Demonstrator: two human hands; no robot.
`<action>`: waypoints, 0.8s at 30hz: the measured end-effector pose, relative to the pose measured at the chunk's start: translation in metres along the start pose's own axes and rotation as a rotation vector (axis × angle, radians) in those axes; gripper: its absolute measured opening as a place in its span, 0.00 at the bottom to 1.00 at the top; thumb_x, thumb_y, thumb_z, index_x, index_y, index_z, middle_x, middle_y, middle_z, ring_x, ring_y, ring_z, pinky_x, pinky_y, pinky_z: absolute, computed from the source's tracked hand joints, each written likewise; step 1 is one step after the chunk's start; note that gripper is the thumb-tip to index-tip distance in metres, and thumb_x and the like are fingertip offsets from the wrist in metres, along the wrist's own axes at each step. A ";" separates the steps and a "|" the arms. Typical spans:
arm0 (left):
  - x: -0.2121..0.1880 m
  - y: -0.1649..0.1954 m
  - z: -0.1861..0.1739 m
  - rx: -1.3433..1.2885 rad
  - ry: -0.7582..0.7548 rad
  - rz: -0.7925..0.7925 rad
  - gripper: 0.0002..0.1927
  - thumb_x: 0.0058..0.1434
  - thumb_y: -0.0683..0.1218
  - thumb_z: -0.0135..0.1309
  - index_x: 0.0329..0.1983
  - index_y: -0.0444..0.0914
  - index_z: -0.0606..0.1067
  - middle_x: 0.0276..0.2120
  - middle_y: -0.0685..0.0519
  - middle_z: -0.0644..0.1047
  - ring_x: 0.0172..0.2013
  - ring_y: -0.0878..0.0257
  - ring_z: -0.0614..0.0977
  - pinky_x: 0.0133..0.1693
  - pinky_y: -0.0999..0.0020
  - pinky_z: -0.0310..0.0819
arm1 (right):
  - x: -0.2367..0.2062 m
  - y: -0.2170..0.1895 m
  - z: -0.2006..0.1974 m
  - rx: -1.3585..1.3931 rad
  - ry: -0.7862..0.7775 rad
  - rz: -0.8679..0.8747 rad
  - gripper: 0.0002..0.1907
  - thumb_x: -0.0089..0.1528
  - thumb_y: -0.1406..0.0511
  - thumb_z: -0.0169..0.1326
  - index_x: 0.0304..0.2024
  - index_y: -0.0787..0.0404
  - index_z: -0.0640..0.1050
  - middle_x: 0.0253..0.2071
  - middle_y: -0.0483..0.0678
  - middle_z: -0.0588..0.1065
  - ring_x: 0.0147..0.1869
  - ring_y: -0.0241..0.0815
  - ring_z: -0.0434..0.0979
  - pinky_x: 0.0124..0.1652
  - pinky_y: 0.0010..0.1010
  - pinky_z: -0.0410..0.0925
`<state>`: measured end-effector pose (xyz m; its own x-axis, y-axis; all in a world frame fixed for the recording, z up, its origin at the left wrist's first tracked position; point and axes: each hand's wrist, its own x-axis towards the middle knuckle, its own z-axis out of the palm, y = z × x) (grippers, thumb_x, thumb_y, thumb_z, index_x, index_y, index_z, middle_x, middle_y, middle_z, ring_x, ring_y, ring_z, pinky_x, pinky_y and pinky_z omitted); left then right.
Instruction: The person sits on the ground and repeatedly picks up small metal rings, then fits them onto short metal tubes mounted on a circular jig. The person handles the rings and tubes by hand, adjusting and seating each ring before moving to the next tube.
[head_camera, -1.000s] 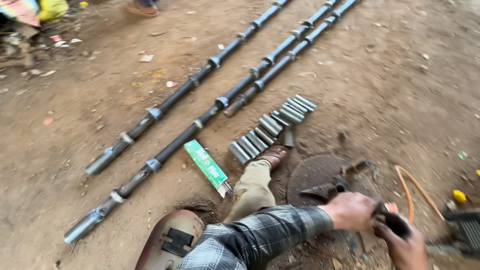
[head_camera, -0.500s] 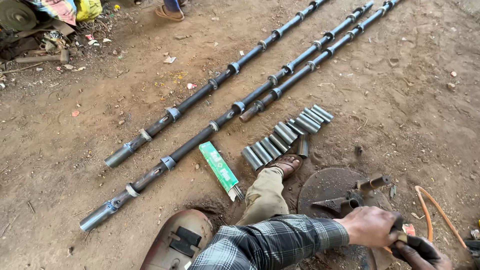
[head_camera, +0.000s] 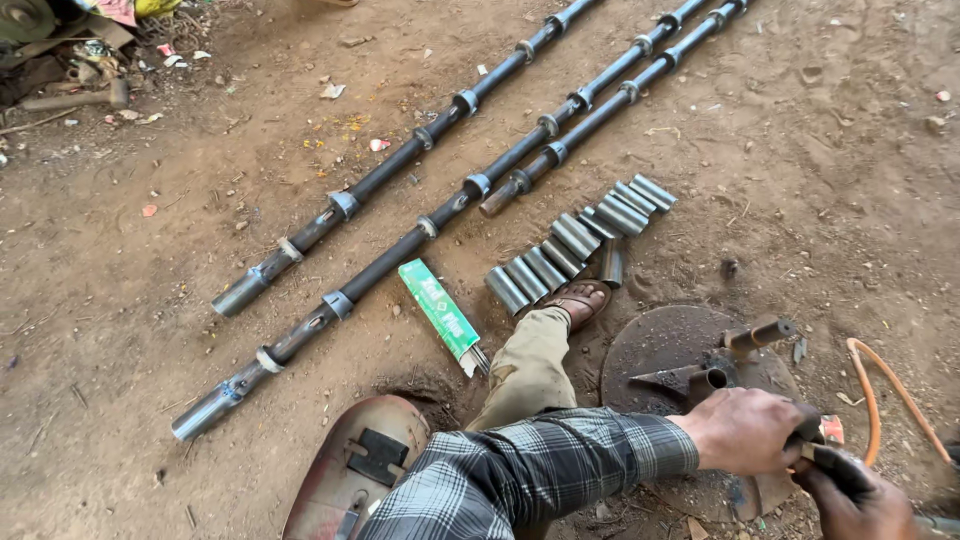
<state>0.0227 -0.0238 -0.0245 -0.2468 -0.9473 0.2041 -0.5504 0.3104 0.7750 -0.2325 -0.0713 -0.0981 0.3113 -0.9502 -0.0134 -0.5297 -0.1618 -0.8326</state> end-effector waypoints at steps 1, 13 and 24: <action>0.004 -0.001 0.003 -0.017 -0.028 -0.032 0.12 0.64 0.51 0.49 0.45 0.40 0.74 0.32 0.48 0.82 0.33 0.54 0.86 0.38 0.56 0.82 | 0.001 -0.006 -0.004 -0.104 -0.013 -0.006 0.15 0.60 0.73 0.62 0.50 0.71 0.82 0.37 0.56 0.83 0.45 0.41 0.83 0.50 0.33 0.75; 0.014 -0.029 0.045 0.040 0.300 0.361 0.10 0.61 0.47 0.55 0.42 0.37 0.78 0.45 0.40 0.77 0.45 0.43 0.79 0.45 0.51 0.74 | -0.026 -0.104 -0.027 0.278 -0.077 0.057 0.11 0.64 0.69 0.54 0.47 0.70 0.80 0.39 0.49 0.80 0.42 0.38 0.79 0.43 0.30 0.72; 0.015 0.022 -0.013 -0.441 0.095 -0.074 0.11 0.63 0.46 0.53 0.40 0.32 0.74 0.31 0.45 0.80 0.33 0.53 0.83 0.39 0.59 0.75 | -0.028 -0.121 -0.022 0.539 -0.036 0.120 0.13 0.64 0.71 0.59 0.51 0.70 0.80 0.40 0.47 0.79 0.40 0.34 0.78 0.41 0.25 0.73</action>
<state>0.0173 -0.0321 0.0034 -0.1339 -0.9751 0.1768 -0.1661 0.1979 0.9660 -0.1945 -0.0310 0.0158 0.3053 -0.9424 -0.1364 -0.0867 0.1151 -0.9896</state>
